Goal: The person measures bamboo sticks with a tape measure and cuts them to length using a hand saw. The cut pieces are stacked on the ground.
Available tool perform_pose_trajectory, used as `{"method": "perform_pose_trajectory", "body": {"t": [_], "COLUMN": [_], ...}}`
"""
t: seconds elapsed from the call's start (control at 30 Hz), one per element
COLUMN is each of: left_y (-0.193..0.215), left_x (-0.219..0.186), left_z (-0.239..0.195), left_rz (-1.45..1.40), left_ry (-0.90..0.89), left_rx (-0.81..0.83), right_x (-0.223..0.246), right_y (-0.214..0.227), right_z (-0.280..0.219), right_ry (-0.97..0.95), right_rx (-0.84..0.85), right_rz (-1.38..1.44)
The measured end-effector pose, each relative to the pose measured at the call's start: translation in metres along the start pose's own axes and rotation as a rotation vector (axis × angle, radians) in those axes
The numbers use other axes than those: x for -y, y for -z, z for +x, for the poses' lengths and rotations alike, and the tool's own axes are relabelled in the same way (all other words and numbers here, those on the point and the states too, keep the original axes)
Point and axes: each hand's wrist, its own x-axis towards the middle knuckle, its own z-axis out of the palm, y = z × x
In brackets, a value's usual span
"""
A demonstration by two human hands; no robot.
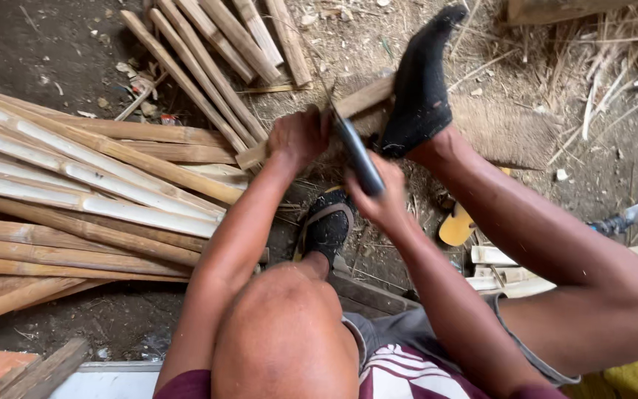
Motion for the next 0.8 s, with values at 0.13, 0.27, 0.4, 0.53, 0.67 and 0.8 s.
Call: {"method": "perform_pose_trajectory", "body": {"t": [0.13,0.27,0.4,0.53,0.67,0.8], "left_y": [0.006,0.011,0.019,0.019,0.021,0.014], "left_x": [0.0,-0.002,-0.009,-0.012,-0.007,-0.003], "left_z": [-0.001,-0.008,-0.011,-0.013,-0.013,-0.011], "left_rz": [0.066,-0.025,-0.044,-0.055,0.05,-0.09], "left_ry": [-0.114,0.016,0.069,-0.008,-0.033,-0.041], "left_rx": [-0.183,0.022,0.073,0.009,-0.02,-0.003], "right_x": [-0.051,-0.072,-0.082,-0.068,-0.036,-0.042], "right_y": [-0.004,0.053,0.051,-0.012,-0.021,0.037], "right_z": [0.032,0.087,0.113,0.054,0.037,0.085], "right_ry": [0.132,0.396,0.471,0.254,0.108,0.265], "right_rx": [-0.086,0.046,0.117,-0.015,-0.086,0.017], "right_rz": [0.056,-0.401,-0.527,-0.046,0.102,-0.137]}}
